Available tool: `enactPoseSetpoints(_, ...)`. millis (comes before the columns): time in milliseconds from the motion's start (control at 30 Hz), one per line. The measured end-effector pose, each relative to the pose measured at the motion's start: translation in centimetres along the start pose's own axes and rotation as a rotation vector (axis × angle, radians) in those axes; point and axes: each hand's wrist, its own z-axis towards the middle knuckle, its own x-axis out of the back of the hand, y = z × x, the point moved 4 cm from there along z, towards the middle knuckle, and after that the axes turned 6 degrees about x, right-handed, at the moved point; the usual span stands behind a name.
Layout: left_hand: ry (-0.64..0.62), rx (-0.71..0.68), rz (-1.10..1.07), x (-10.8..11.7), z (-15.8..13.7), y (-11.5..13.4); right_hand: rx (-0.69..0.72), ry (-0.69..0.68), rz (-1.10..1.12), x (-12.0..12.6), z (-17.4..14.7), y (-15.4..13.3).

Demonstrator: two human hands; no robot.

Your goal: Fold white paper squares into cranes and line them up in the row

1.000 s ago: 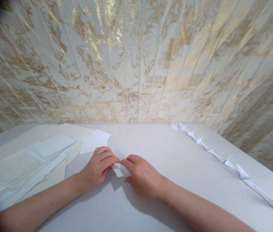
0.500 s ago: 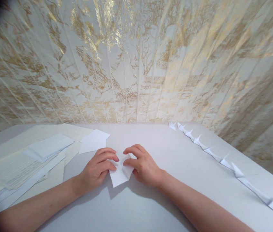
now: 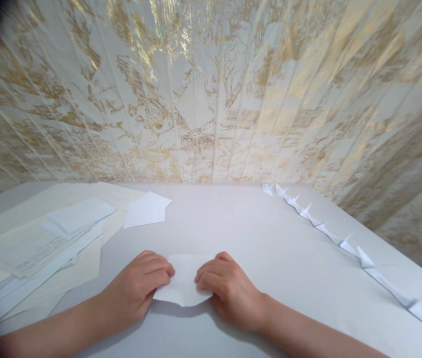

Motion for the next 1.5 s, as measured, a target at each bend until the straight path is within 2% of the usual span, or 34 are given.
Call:
enactPoseSetpoints(100, -0.046, 0.095, -0.064, -0.1, -0.3, 0.5, -0.180, 0.075, 0.097, 0.0, -0.6, -0.4)
enactPoseSetpoints(267, -0.091, 0.380, -0.091, -0.5, 0.4, -0.8, -0.584, 0.114, 0.103, -0.6, -0.9, 0.5)
enactPoseSetpoints(367, -0.099, 0.454, -0.059, -0.6, 0.9, -1.2, -0.689, 0.122, 0.103, -0.8, -0.7, 1.1)
enactPoseSetpoints(500, -0.147, 0.488, -0.004, -0.7, 0.9, -1.2, -0.688, 0.097, 0.046, -0.9, -0.5, 1.3)
enactPoseSetpoints(600, -0.070, 0.464, 0.069, -0.4, 0.5, -0.8, -0.668, 0.051, 0.001, -1.0, -0.3, 1.2)
enactPoseSetpoints(700, 0.076, 0.259, 0.152, -0.4, -0.2, 0.6, -0.657, 0.032, -0.023, -1.0, -0.1, 1.1)
enactPoseSetpoints(767, 0.024, 0.086, 0.188, -1.5, -0.9, 1.7, -0.653, 0.030, -0.032, -1.0, -0.1, 1.0)
enactPoseSetpoints(867, -0.027, -0.091, 0.189, -3.8, -2.2, 2.4, -0.652, 0.027, -0.049, -1.1, -0.1, 1.0)
enactPoseSetpoints(900, -0.079, -0.151, 0.194, -4.6, -2.7, 2.4, -0.646, 0.024, -0.053, -1.1, -0.2, 1.0)
enactPoseSetpoints(967, -0.145, -0.146, 0.195, -5.7, -3.2, 2.0, -0.625, 0.019, -0.060, -1.1, -0.1, 0.9)
enactPoseSetpoints(1033, -0.216, -0.088, 0.164, -5.8, -3.1, 1.8, -0.603, 0.010, -0.069, -1.1, -0.1, 0.8)
enactPoseSetpoints(1067, -0.295, -0.077, 0.142, -5.7, -2.9, 1.9, -0.598, 0.006, -0.072, -1.0, 0.0, 0.8)
enactPoseSetpoints(1167, -0.514, 0.052, 0.134, -4.3, -1.9, 2.5, -0.599, -0.010, -0.070, -0.9, 0.1, 0.8)
enactPoseSetpoints(1267, -0.640, 0.174, 0.146, -2.9, -0.9, 3.3, -0.602, -0.017, -0.063, -0.9, 0.2, 0.9)
enactPoseSetpoints(1500, -0.614, 0.221, 0.102, -2.2, -0.6, 3.6, -0.607, -0.023, -0.063, -1.0, 0.1, 0.8)
